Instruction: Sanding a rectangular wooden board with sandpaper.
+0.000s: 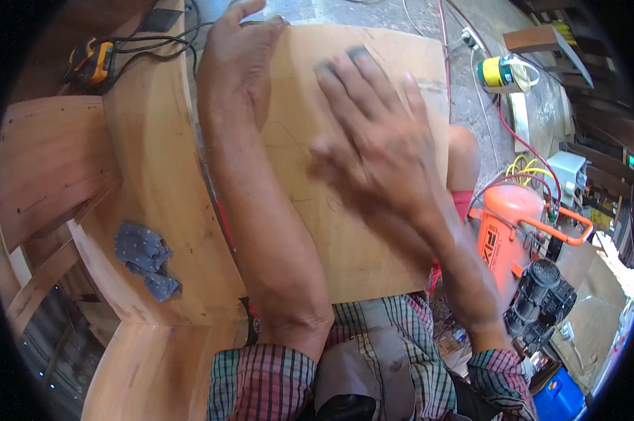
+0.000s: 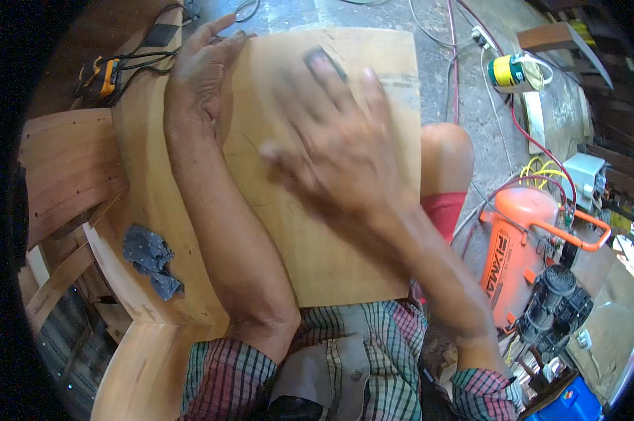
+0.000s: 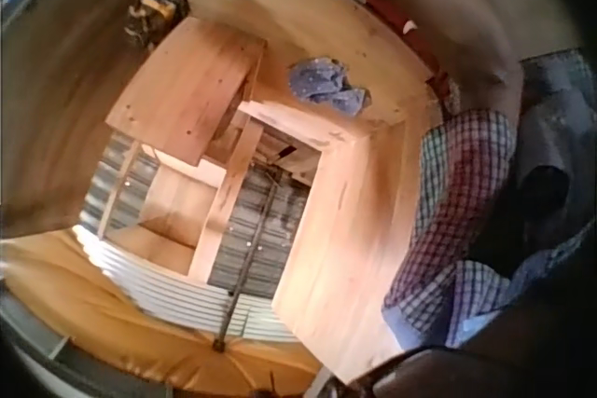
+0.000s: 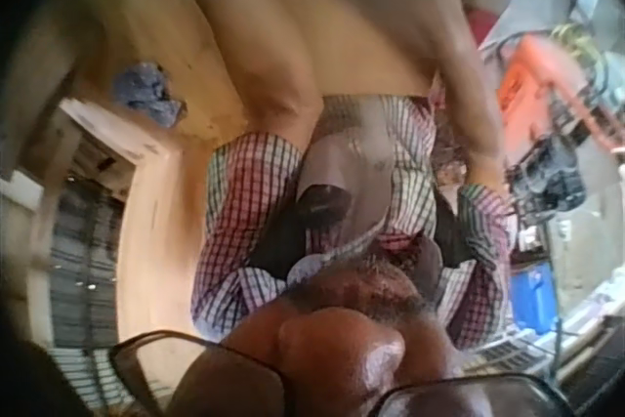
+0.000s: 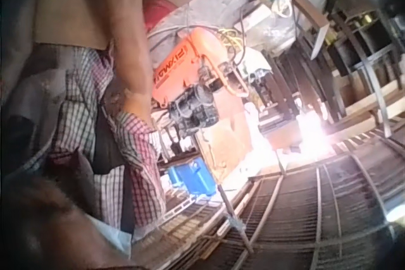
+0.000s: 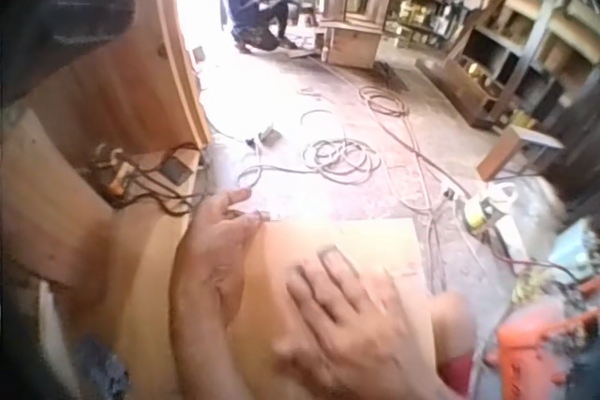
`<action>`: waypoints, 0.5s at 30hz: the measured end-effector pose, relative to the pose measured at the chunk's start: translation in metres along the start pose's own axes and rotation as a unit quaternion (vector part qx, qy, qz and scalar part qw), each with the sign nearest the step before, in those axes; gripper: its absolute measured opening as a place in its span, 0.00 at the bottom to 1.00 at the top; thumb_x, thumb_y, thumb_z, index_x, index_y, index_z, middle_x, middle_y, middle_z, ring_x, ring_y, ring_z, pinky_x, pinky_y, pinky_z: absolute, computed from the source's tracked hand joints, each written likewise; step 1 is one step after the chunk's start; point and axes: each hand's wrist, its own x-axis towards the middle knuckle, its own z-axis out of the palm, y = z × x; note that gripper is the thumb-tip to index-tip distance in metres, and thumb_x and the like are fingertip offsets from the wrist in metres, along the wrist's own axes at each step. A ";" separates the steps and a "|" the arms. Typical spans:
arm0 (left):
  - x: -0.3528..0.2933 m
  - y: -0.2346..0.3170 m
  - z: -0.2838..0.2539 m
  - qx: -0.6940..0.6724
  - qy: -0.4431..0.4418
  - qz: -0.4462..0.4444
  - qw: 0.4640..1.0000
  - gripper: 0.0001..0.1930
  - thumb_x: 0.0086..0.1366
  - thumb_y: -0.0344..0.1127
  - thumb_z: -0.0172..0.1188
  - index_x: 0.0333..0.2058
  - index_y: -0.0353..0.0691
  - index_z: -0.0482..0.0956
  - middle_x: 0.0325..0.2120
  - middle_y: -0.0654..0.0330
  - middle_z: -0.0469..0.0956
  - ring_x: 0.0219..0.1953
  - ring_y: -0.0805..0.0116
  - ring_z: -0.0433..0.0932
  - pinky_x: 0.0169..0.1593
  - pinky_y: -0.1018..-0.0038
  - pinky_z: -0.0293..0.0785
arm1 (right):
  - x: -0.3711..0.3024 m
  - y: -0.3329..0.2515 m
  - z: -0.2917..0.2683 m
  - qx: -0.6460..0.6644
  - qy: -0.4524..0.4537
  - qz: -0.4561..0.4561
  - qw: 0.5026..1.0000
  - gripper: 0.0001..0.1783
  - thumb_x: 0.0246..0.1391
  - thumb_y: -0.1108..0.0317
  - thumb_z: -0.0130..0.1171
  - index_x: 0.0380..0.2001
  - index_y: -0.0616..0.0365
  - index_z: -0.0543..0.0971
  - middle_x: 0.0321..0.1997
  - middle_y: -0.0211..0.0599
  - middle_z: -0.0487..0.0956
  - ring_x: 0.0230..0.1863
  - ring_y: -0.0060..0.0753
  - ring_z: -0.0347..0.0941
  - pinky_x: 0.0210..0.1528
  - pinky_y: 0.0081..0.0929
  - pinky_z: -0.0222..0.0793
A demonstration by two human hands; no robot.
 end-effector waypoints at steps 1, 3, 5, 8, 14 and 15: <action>-0.003 -0.001 0.002 0.025 0.018 -0.007 0.999 0.22 0.59 0.25 0.59 0.53 0.29 0.68 0.40 0.52 0.76 0.41 0.68 0.77 0.47 0.80 0.74 | -0.015 -0.010 -0.011 0.003 -0.062 0.018 0.998 0.34 0.57 0.40 0.44 0.60 0.48 0.67 0.65 0.36 0.64 0.67 0.40 0.57 0.64 0.61 0.45; -0.004 -0.001 0.008 0.072 0.029 -0.002 0.997 0.22 0.60 0.24 0.58 0.53 0.29 0.67 0.40 0.51 0.76 0.41 0.68 0.77 0.46 0.79 0.74 | -0.030 -0.019 -0.023 -0.015 -0.131 0.040 0.990 0.35 0.59 0.40 0.41 0.64 0.48 0.63 0.69 0.35 0.60 0.69 0.40 0.54 0.66 0.58 0.40; -0.001 -0.002 0.011 0.061 0.020 -0.006 0.998 0.22 0.60 0.24 0.58 0.53 0.29 0.67 0.40 0.51 0.76 0.42 0.68 0.77 0.47 0.80 0.74 | -0.014 -0.001 -0.012 -0.048 -0.121 0.029 0.991 0.36 0.58 0.40 0.41 0.64 0.48 0.62 0.69 0.35 0.60 0.70 0.40 0.53 0.67 0.57 0.40; 0.000 0.000 0.008 0.034 0.009 -0.012 0.999 0.23 0.60 0.25 0.59 0.54 0.29 0.67 0.39 0.52 0.76 0.42 0.68 0.77 0.47 0.80 0.73 | 0.012 0.004 -0.001 -0.071 -0.093 0.037 0.992 0.36 0.59 0.40 0.41 0.65 0.47 0.62 0.69 0.35 0.60 0.70 0.40 0.52 0.67 0.57 0.40; -0.005 0.006 0.014 0.091 0.039 -0.004 0.995 0.24 0.60 0.26 0.59 0.54 0.28 0.67 0.39 0.52 0.77 0.41 0.67 0.77 0.46 0.79 0.72 | -0.020 -0.014 -0.011 -0.007 -0.067 0.055 0.996 0.32 0.57 0.39 0.45 0.56 0.49 0.71 0.63 0.39 0.66 0.66 0.45 0.58 0.63 0.63 0.46; -0.004 0.008 0.019 0.087 0.044 -0.003 0.995 0.24 0.60 0.26 0.59 0.54 0.28 0.67 0.39 0.53 0.77 0.41 0.68 0.77 0.46 0.79 0.72 | -0.014 -0.007 -0.007 -0.018 -0.055 0.042 0.997 0.32 0.57 0.40 0.47 0.56 0.50 0.71 0.63 0.40 0.66 0.66 0.45 0.58 0.63 0.63 0.47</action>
